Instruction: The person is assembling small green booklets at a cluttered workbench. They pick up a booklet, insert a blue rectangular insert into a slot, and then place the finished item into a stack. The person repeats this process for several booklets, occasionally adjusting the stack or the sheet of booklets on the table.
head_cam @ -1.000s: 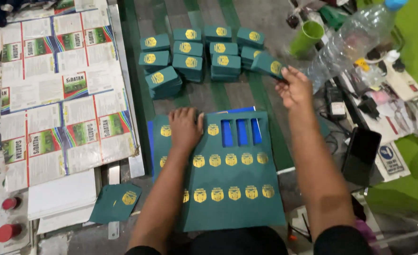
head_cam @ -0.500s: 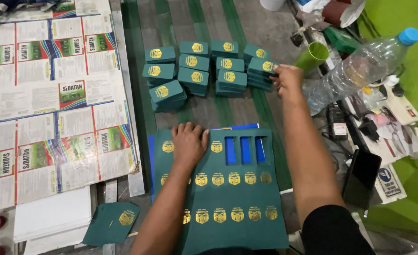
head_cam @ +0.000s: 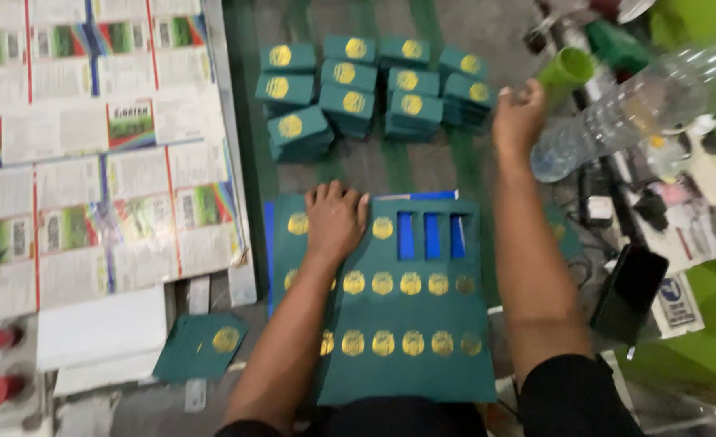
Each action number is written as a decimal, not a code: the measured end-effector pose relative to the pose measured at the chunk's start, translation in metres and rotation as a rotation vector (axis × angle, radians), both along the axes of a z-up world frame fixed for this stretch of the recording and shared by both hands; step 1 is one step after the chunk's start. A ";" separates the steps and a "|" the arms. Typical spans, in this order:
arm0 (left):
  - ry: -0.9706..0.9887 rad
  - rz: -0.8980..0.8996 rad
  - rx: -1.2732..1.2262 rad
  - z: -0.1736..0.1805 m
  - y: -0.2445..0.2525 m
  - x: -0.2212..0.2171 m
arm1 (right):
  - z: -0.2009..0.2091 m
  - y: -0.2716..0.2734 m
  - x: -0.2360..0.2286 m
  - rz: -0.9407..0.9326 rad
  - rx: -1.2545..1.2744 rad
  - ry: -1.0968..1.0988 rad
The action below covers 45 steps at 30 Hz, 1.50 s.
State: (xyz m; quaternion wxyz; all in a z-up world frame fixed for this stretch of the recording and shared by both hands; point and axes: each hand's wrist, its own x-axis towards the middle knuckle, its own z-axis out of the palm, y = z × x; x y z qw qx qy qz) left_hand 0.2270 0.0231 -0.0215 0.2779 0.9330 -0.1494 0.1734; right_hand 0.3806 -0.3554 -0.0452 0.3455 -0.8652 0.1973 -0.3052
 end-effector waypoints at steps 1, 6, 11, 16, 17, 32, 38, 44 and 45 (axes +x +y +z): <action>-0.008 0.001 0.020 -0.003 0.000 -0.001 | 0.004 0.012 -0.023 0.051 0.069 -0.086; -0.033 0.004 0.024 -0.007 -0.002 0.000 | 0.037 0.096 -0.159 0.391 0.420 -0.117; -0.050 0.004 0.010 -0.002 -0.002 -0.002 | 0.021 0.161 -0.210 0.474 0.501 0.594; -0.127 0.024 -0.016 -0.006 -0.005 -0.003 | -0.007 0.174 -0.202 0.490 0.697 0.638; -0.136 0.032 -0.018 -0.006 -0.005 -0.001 | -0.007 0.177 -0.197 0.473 0.795 0.643; -0.219 0.038 -0.152 0.000 -0.005 -0.005 | -0.024 0.188 -0.174 0.352 0.758 0.536; -0.205 0.038 -0.139 0.000 -0.005 -0.004 | -0.017 0.212 -0.187 0.352 0.806 0.361; -0.171 0.038 -0.122 0.005 -0.004 -0.006 | 0.008 0.223 -0.190 0.312 0.838 0.397; -0.178 0.043 -0.122 0.004 -0.005 -0.006 | -0.001 0.219 -0.188 0.319 0.836 0.393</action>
